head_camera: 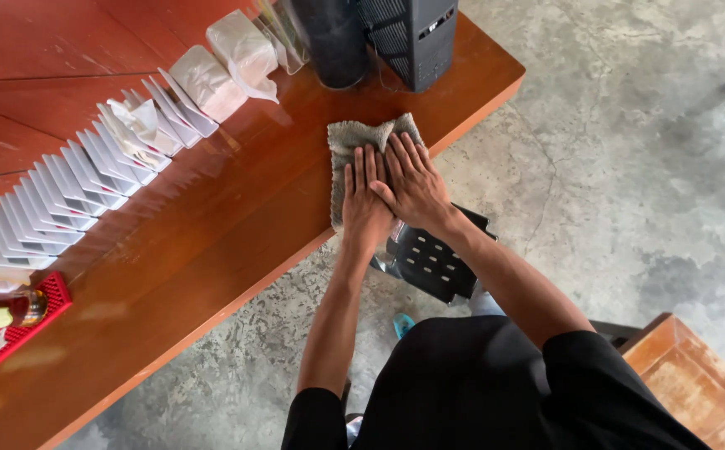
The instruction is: Wiping down a wooden bar counter and organizing items such as liquor bottles, signage, and menu holders.
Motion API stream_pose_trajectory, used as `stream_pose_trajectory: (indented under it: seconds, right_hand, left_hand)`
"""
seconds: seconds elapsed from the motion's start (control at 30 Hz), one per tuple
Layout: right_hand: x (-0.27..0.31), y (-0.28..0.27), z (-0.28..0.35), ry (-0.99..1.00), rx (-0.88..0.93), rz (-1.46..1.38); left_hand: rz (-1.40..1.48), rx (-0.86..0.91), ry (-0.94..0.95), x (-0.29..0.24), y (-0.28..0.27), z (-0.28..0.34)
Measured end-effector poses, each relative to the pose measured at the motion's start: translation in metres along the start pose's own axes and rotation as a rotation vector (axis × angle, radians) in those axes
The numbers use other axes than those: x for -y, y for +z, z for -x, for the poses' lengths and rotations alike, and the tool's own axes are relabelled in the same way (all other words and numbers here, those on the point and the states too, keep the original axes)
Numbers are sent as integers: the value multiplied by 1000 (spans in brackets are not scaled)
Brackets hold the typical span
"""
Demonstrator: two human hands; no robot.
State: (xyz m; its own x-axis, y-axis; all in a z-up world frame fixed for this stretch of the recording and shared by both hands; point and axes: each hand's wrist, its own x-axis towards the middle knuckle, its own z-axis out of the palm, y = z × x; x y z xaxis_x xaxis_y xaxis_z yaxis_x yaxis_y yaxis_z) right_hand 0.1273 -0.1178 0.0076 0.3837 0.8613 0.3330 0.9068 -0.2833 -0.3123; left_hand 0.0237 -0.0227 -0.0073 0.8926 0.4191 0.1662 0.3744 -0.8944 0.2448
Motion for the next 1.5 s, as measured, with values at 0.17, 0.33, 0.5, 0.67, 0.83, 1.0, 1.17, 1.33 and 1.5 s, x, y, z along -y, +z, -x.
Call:
stream_pose_trajectory:
  seconds: [0.17,0.33,0.5,0.67,0.83,1.0,1.17,1.33,1.5]
  right_hand:
    - [-46,-31,6,-50,4,-62]
    - [-137,-58,8,-59,-5,-46]
    - [-203,-86,-8,-71,2,-42]
    - [-230,-91,-16,-129,73,-16]
    - [-237,-85,-14,-159,69,-26]
    - [-236,-82,-15,-119,61,35]
    - [-239,-98,-21,-116,156,-125]
    - [-253,-100,-33,-239,191,-92]
    - [-261,-97,-64,-403,267,-44]
  left_hand:
    - [-48,-74,-9,-53,7,-25]
    - [-37,-103,15,-117,40,-83]
    - [57,-135,23,-162,51,-135]
    - [12,-198,-28,-181,58,-147]
    - [-82,-188,-85,-186,59,-150]
    - [-91,-266,-44,-186,63,-151]
    - [57,-111,-162,-192,40,-142]
    - [345,141,-257,-177,-21,-136]
    - [906,-281,-618,-162,-34,-160]
